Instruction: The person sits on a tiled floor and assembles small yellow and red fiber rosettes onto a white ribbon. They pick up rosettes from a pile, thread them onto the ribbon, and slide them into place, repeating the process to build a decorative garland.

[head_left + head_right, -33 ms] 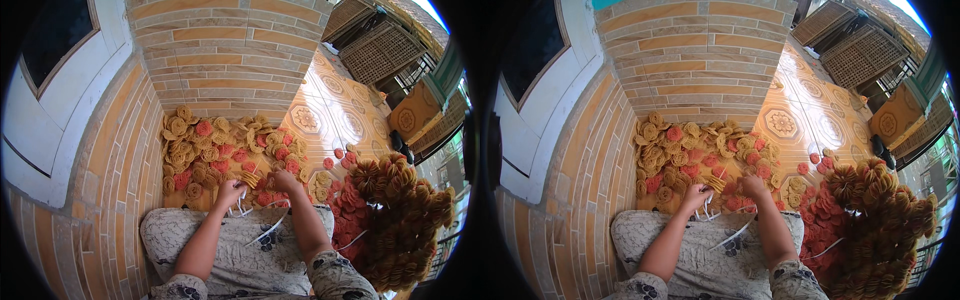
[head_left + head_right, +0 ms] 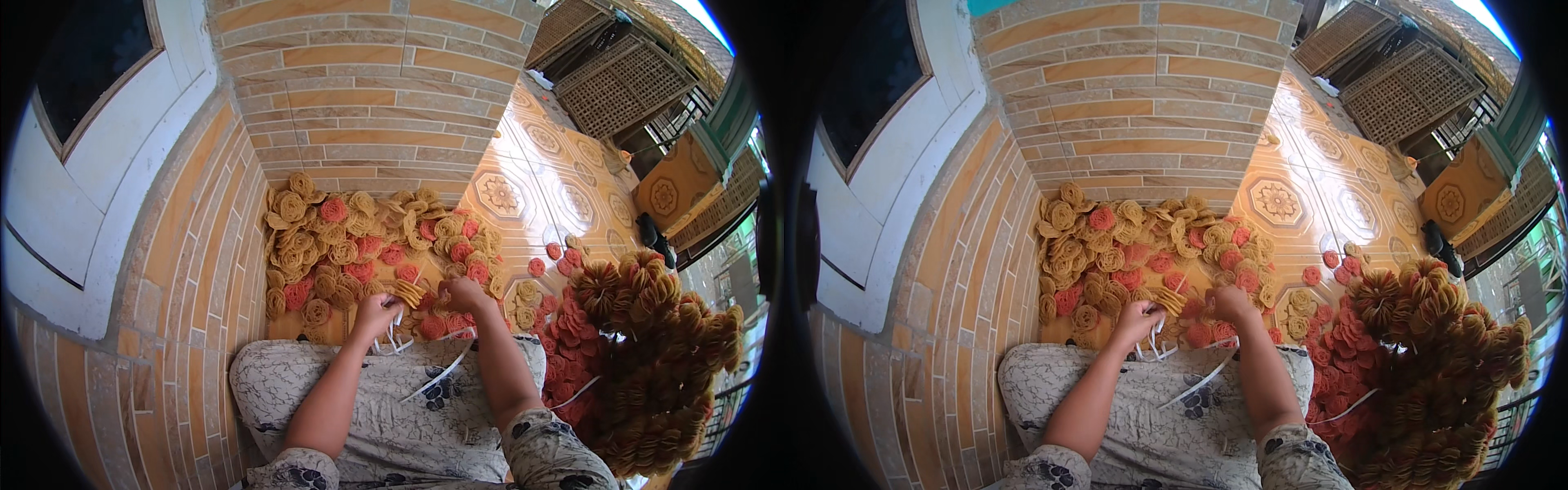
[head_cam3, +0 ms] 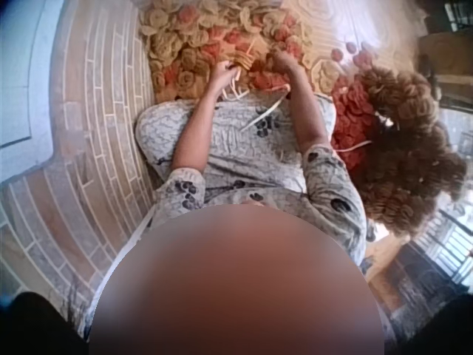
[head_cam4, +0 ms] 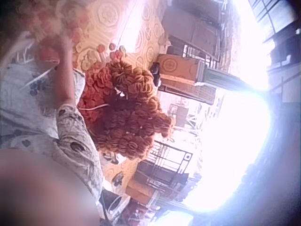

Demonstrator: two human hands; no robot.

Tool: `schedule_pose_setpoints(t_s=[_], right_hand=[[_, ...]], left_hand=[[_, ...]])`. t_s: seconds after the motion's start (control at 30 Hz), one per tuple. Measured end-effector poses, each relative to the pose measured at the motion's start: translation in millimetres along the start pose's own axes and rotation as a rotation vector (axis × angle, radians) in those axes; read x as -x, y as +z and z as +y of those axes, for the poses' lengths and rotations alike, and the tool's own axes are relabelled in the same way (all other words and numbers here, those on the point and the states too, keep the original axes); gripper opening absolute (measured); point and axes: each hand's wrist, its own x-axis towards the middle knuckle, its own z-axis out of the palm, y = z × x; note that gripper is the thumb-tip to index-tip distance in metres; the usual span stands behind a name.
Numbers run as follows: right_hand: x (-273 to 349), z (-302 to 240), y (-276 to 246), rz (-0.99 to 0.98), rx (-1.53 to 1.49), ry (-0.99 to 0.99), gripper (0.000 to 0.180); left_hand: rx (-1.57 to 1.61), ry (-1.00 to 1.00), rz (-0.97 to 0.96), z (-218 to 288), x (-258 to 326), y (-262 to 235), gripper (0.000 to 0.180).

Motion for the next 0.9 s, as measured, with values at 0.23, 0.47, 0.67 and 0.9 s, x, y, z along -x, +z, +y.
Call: schedule_pose_setpoints(t_s=[0.23,0.47,0.67,0.9], right_hand=[[-25.4,7.8,-9.8,0.335,-0.745,-0.039,0.029],[-11.0,-15.3,-28.2,0.237,-1.081,-0.211,0.020],[-20.4,9.1,-21.2,0.591,-0.164,0.054,0.029],[-32.6,18.4,-10.1,0.510,-0.380,0.070,0.022]], left_hand=[[-0.124,0.028,0.004,2.8,2.9,-1.0,0.023],[-0.206,-0.036,-0.012,9.3,4.3,-2.3,0.021],[-0.208,-0.004,0.025,12.6,6.4,-1.5,0.023],[-0.296,0.044,0.017,9.8,4.8,-1.1,0.025]])
